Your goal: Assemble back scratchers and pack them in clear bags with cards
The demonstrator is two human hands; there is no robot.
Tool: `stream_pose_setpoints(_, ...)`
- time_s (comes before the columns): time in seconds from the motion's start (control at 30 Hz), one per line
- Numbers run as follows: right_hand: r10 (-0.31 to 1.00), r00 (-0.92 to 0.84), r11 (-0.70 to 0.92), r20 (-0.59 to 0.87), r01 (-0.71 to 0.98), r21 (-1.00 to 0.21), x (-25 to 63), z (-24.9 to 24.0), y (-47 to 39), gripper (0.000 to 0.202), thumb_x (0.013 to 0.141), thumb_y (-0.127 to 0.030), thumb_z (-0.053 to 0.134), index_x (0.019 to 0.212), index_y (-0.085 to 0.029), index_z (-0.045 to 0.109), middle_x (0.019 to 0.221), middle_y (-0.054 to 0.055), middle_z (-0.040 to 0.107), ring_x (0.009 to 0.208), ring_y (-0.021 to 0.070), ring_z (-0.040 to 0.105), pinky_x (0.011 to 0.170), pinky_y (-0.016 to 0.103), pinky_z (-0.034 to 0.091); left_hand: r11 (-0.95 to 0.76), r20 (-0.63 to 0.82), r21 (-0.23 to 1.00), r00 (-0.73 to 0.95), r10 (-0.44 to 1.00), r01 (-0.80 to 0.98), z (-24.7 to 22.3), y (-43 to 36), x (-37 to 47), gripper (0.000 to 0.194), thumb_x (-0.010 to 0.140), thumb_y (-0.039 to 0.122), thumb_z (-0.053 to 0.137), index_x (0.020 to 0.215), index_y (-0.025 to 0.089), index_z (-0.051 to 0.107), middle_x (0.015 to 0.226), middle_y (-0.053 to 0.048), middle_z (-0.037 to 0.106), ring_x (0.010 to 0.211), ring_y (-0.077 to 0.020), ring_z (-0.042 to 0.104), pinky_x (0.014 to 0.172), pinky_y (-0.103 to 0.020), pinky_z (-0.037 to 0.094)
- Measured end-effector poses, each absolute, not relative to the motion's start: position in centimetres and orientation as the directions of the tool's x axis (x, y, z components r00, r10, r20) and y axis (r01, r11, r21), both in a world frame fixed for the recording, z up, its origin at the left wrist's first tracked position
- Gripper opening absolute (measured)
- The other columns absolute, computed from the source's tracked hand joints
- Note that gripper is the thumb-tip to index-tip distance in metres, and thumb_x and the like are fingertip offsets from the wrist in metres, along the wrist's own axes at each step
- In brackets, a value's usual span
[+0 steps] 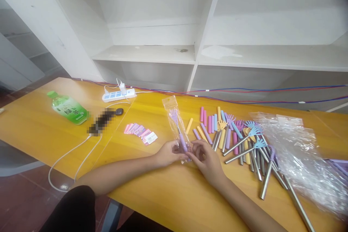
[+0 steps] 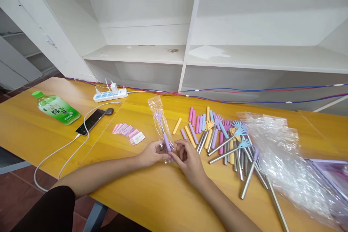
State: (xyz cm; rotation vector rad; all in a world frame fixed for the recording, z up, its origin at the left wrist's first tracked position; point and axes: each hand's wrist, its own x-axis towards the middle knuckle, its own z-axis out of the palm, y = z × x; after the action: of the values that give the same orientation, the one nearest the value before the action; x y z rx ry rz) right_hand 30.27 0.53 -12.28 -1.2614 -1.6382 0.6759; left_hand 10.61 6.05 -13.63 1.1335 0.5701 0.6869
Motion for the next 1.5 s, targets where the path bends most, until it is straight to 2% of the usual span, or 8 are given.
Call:
stream_pose_setpoints(0.17,0.991,-0.085,0.122,0.101,0.298,-0.947,30.1,-12.6,0.7,0.043,0.088,-0.059,0.073,0.092,-0.023,0.05,0.073,-0.004,0.053,0.061,0.0123,0.048,0.054,0.024,0.038,0.253,-0.044,0.942,0.666,0.745,-0.221,-13.1,6.1,10.6,0.054,0.074,0.045,0.091,0.113,0.014,0.069,0.109,-0.011,0.072,0.102,-0.0222,0.068,0.098,-0.036,0.05)
stream_pose_setpoints(0.3,0.988,-0.13,0.121,0.08,0.347,-0.93,30.1,-13.0,1.0,0.049,0.09,-0.06,0.069,0.077,-0.022,0.042,0.068,-0.005,0.044,0.062,0.0116,0.04,0.058,0.024,0.033,0.246,-0.049,0.948,0.672,0.739,-0.202,-13.3,6.3,10.6,0.063,0.073,0.047,0.091,0.122,0.014,0.069,0.114,-0.013,0.072,0.107,-0.0237,0.068,0.103,-0.038,0.048)
stream_pose_setpoints(0.47,0.979,-0.189,0.153,0.081,0.407,-0.9,30.3,-13.0,1.1,0.054,0.095,-0.062,0.06,0.068,-0.021,0.039,0.064,-0.004,0.038,0.061,0.0116,0.035,0.058,0.025,0.029,0.21,-0.033,0.963,0.696,0.717,-0.171,-13.2,6.4,10.6,0.055,0.079,0.046,0.087,0.119,0.014,0.07,0.116,-0.013,0.072,0.108,-0.0234,0.067,0.104,-0.039,0.048)
stream_pose_setpoints(0.73,0.96,-0.276,0.154,0.054,0.355,-0.922,30.5,-12.8,1.1,0.051,0.099,-0.062,0.053,0.077,-0.017,0.065,0.074,0.001,0.064,0.069,0.0156,0.054,0.066,0.025,0.042,0.23,-0.066,0.965,0.73,0.68,-0.126,-12.9,6.5,10.5,0.055,0.082,0.047,0.084,0.123,0.013,0.068,0.095,-0.007,0.07,0.082,-0.0166,0.065,0.085,-0.033,0.052)
stream_pose_setpoints(0.87,0.943,-0.329,0.159,0.05,0.311,-0.937,30.6,-12.5,1.1,0.047,0.102,-0.057,0.052,0.084,-0.018,0.071,0.083,0.002,0.071,0.077,0.0174,0.061,0.073,0.026,0.045,0.223,-0.077,0.969,0.725,0.684,-0.108,-12.9,6.6,10.5,0.061,0.079,0.049,0.086,0.124,0.013,0.067,0.093,-0.005,0.069,0.08,-0.0149,0.063,0.084,-0.031,0.051)
stream_pose_setpoints(1.1,0.941,-0.333,0.155,0.062,0.261,-0.953,30.5,-12.2,1.1,0.05,0.104,-0.058,0.047,0.08,-0.018,0.065,0.074,0.0,0.06,0.069,0.0147,0.053,0.069,0.025,0.042,0.217,-0.077,0.971,0.73,0.679,-0.1,-13.0,6.9,10.7,0.052,0.076,0.048,0.088,0.11,0.013,0.071,0.095,-0.006,0.071,0.088,-0.0169,0.065,0.089,-0.032,0.051)
stream_pose_setpoints(1.23,0.934,-0.357,0.108,0.019,0.231,-0.967,30.8,-12.1,1.0,0.052,0.105,-0.059,0.045,0.076,-0.018,0.06,0.066,-0.002,0.049,0.062,0.0128,0.047,0.062,0.025,0.037,0.238,-0.087,0.966,0.742,0.665,-0.1,-13.2,7.2,10.5,0.058,0.073,0.046,0.091,0.117,0.013,0.071,0.107,-0.01,0.073,0.098,-0.0218,0.069,0.096,-0.036,0.051)
stream_pose_setpoints(1.5,0.911,-0.411,0.045,-0.03,0.172,-0.984,31.2,-12.4,1.0,0.053,0.104,-0.063,0.045,0.076,-0.019,0.055,0.068,-0.002,0.048,0.064,0.0129,0.048,0.061,0.025,0.037,0.229,-0.08,0.971,0.799,0.596,-0.074,-13.3,7.9,10.0,0.064,0.076,0.05,0.088,0.127,0.014,0.07,0.116,-0.013,0.074,0.106,-0.0241,0.069,0.101,-0.037,0.05)
